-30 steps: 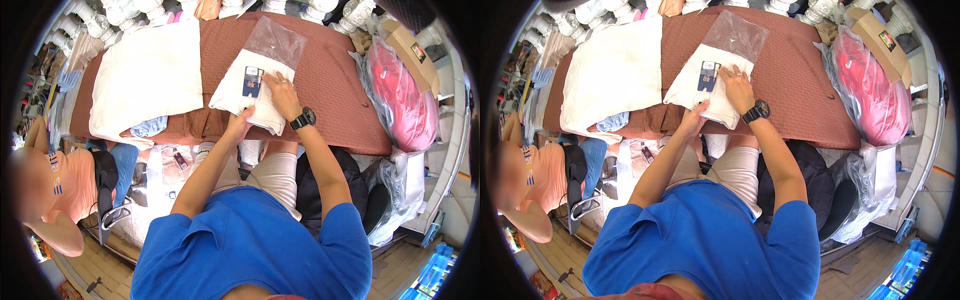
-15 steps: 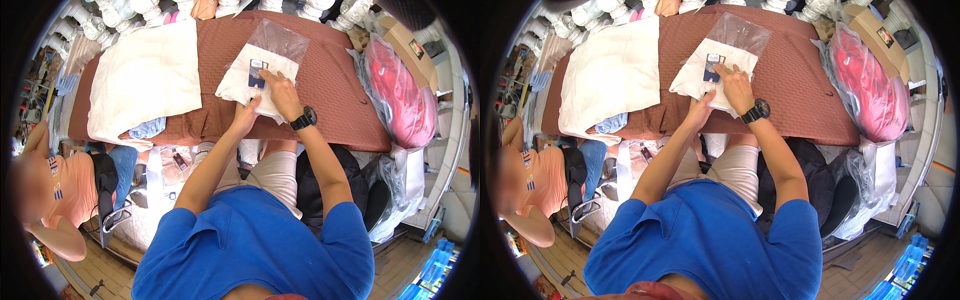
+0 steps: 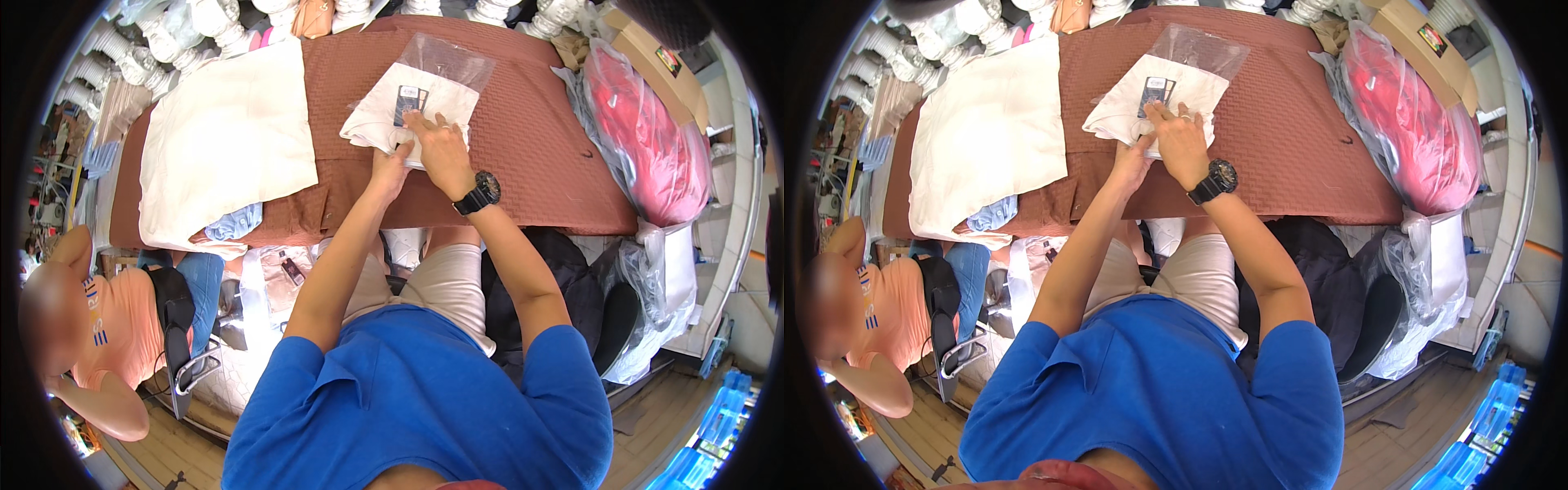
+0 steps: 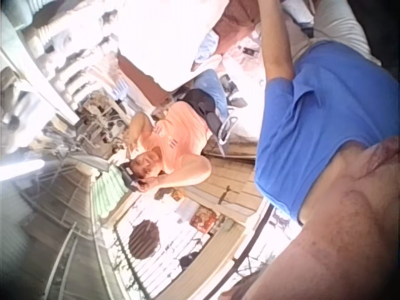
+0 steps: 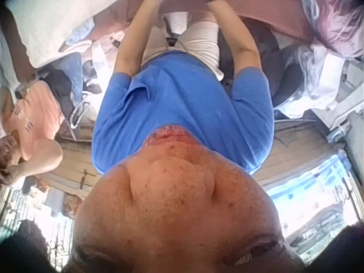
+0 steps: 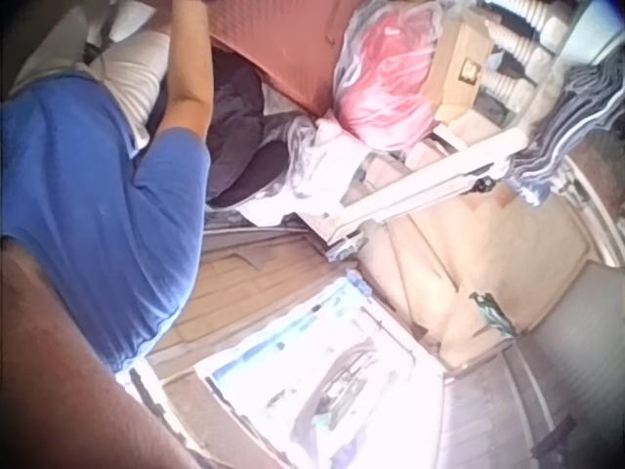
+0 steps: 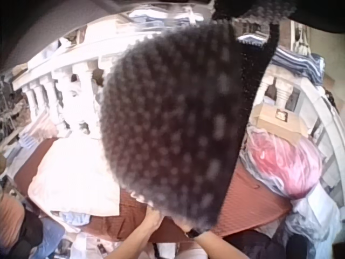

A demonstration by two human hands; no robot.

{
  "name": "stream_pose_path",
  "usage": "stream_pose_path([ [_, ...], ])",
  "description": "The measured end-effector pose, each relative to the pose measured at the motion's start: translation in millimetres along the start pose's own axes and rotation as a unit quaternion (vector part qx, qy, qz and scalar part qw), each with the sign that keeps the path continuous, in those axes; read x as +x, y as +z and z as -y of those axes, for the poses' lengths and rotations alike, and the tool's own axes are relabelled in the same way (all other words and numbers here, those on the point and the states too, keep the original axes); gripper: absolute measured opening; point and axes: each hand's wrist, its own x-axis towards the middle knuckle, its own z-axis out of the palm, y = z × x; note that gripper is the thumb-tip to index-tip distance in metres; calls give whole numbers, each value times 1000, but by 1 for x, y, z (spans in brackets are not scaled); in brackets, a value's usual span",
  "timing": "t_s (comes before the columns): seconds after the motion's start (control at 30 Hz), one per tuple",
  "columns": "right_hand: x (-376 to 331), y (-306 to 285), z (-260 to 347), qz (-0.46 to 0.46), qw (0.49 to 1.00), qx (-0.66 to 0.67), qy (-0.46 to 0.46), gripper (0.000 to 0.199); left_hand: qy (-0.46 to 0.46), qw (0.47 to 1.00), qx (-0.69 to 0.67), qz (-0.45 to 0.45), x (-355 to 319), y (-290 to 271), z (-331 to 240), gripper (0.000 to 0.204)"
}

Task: The person picks up a light-colored clothing item, spreads it out on the table, smooths it, folds it into a rectangle, and places it inside a clear plastic bag.

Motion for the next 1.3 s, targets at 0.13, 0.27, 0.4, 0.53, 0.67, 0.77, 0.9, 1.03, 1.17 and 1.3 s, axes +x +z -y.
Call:
stream_pose_path([
  [0.13,1,-4,5,5,999,20,35,48,-18,998,-55,-14,-8,3,-6,45],
  [0.27,0,-8,6,23,998,33,40,50,-16,992,-107,-61,-21,-1,10,42],
  [0.4,-18,-27,1,-66,993,97,-9,53,-14,996,-74,-49,-19,-25,7,45],
  [0.53,-54,-8,-47,-145,903,291,282,47,-59,995,-82,-9,-26,-7,-5,52],
  [0.67,-69,26,-63,-63,778,484,395,37,-61,994,-88,-30,-26,-11,-2,48],
  [0.77,-63,28,-32,-62,717,596,356,32,-77,986,-115,-93,-28,-12,-1,47],
  [0.9,-56,35,-12,-119,709,594,362,31,-123,982,-127,-69,-29,-8,-5,50],
  [1.03,-54,40,-4,-138,729,566,360,33,-171,969,-165,64,-34,0,-19,52],
  [1.17,-60,45,-11,-136,840,422,312,32,-188,961,-183,90,-21,-9,-9,49],
  [1.3,-53,25,-1,-226,871,319,297,20,-185,972,-136,50,-17,-22,-5,44],
])
